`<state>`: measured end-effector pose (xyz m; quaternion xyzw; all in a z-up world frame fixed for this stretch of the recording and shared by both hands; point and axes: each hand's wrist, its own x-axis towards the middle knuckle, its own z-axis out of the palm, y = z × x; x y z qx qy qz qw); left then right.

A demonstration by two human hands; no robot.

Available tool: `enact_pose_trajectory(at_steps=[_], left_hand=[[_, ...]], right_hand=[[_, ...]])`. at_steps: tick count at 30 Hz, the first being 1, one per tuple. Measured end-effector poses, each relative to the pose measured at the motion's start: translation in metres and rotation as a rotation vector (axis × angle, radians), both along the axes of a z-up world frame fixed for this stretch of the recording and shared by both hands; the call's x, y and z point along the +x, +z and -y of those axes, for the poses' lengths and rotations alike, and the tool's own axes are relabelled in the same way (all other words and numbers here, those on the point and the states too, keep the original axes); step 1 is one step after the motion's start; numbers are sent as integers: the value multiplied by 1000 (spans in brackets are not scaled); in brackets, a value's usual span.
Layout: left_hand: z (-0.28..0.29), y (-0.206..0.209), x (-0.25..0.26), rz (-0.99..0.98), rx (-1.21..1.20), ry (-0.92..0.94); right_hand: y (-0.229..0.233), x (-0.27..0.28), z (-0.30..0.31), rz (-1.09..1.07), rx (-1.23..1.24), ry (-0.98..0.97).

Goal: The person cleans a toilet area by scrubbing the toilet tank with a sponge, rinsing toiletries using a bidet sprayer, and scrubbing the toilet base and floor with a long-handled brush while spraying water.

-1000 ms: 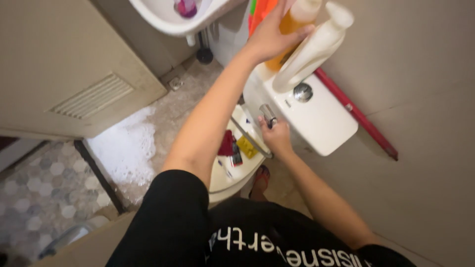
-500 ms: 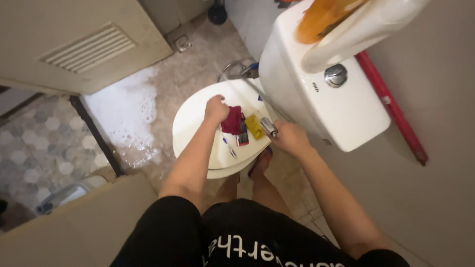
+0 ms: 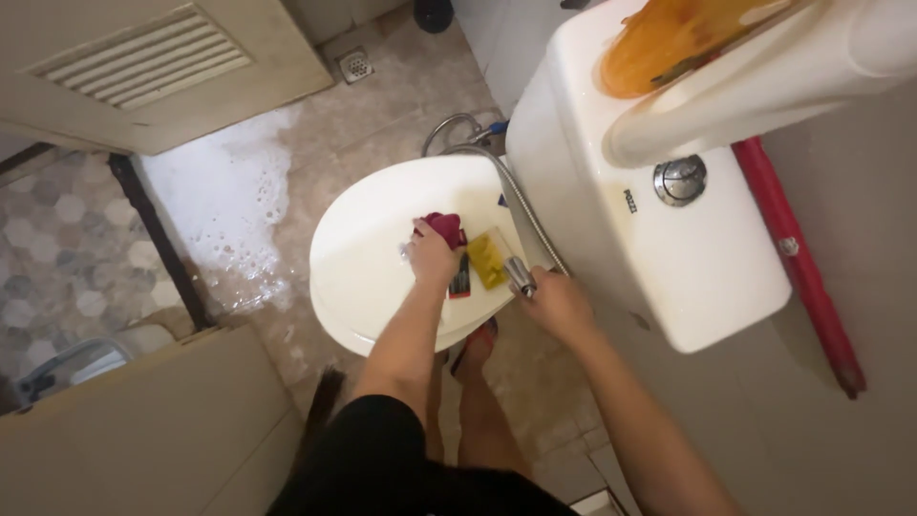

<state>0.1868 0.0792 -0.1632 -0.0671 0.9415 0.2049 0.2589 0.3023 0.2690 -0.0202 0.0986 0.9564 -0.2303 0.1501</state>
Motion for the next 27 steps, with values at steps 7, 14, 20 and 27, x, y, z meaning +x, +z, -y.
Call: enact_pose_trajectory(at_steps=[7, 14, 20, 27], left_hand=[[5, -21, -11, 35, 21, 164], [43, -6, -40, 203, 1305, 1011], [70, 29, -49, 262, 1869, 1069], [70, 76, -45, 91, 2037, 1413]], right_hand=[[2, 1, -4, -14, -71, -6], [51, -23, 15, -70, -169, 96], [97, -56, 30, -169, -268, 192], [130, -80, 49, -121, -242, 353]])
